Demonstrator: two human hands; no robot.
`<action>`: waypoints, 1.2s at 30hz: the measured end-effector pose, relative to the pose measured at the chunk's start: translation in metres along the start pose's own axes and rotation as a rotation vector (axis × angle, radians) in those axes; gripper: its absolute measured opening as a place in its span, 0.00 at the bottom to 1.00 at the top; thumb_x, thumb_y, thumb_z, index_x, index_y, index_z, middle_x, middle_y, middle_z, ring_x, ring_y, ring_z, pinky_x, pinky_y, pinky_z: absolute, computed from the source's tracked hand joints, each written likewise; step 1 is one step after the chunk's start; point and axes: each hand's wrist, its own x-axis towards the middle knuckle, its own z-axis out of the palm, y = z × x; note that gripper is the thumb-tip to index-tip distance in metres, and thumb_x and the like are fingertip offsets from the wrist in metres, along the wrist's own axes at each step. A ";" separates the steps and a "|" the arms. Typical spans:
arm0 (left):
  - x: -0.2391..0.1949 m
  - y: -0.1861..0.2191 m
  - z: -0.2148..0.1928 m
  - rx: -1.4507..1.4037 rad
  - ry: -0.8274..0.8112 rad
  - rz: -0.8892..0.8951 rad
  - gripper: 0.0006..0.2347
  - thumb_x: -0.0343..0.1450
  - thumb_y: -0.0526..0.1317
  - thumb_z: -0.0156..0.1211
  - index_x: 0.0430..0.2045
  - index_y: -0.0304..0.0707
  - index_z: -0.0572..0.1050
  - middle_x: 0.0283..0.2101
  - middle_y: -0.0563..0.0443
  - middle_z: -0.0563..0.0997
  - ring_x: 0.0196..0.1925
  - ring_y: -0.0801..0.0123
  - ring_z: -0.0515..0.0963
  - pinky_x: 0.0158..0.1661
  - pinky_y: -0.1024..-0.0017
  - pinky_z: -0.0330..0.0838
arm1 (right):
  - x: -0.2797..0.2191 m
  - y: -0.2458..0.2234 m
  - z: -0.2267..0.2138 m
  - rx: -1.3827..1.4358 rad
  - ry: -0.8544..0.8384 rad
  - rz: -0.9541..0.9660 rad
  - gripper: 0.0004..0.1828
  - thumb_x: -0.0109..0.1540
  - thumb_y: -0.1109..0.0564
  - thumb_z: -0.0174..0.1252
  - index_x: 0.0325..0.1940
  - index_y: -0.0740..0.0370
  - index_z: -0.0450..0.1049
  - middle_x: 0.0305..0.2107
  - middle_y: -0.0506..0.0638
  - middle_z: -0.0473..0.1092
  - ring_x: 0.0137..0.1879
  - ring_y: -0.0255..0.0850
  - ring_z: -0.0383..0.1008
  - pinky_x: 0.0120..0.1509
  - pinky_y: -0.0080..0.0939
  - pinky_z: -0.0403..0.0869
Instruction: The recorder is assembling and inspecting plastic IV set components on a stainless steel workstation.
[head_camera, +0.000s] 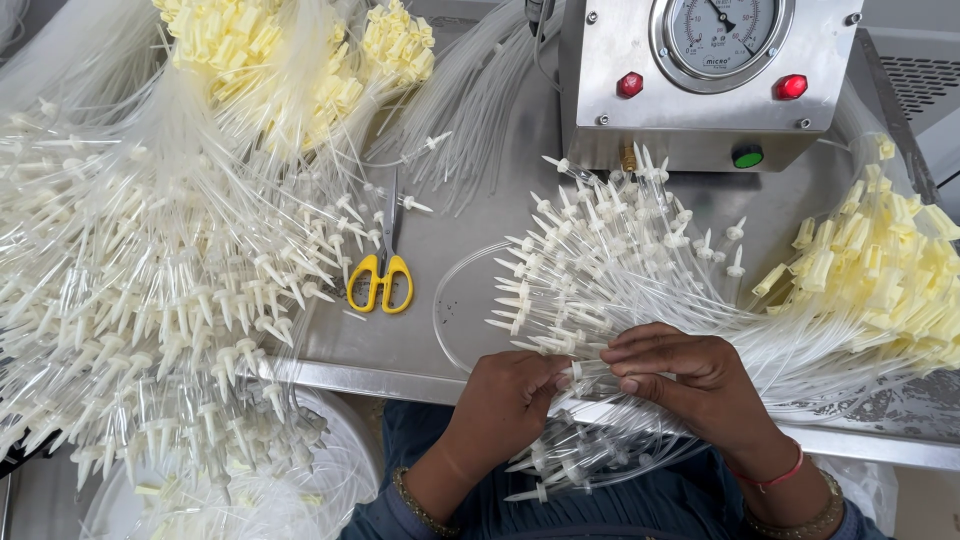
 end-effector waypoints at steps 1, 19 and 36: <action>0.000 -0.001 0.000 0.000 0.000 0.000 0.07 0.68 0.33 0.65 0.38 0.33 0.82 0.25 0.44 0.81 0.27 0.56 0.81 0.32 0.63 0.73 | 0.000 0.000 0.000 0.000 0.000 0.000 0.13 0.54 0.66 0.69 0.43 0.61 0.86 0.42 0.53 0.84 0.58 0.48 0.80 0.63 0.46 0.77; -0.005 -0.020 0.002 0.018 -0.001 0.137 0.09 0.68 0.31 0.64 0.39 0.29 0.83 0.26 0.41 0.80 0.28 0.57 0.80 0.34 0.63 0.75 | -0.007 -0.006 0.007 -0.296 -0.009 0.119 0.14 0.59 0.55 0.63 0.46 0.63 0.83 0.38 0.53 0.84 0.39 0.41 0.86 0.43 0.41 0.82; 0.004 -0.012 0.001 -0.098 0.061 -0.022 0.08 0.73 0.39 0.61 0.40 0.33 0.81 0.27 0.47 0.84 0.28 0.68 0.85 0.33 0.73 0.77 | -0.025 -0.050 0.039 -0.902 -0.121 -0.517 0.24 0.55 0.35 0.64 0.46 0.53 0.80 0.31 0.48 0.69 0.45 0.46 0.69 0.57 0.50 0.67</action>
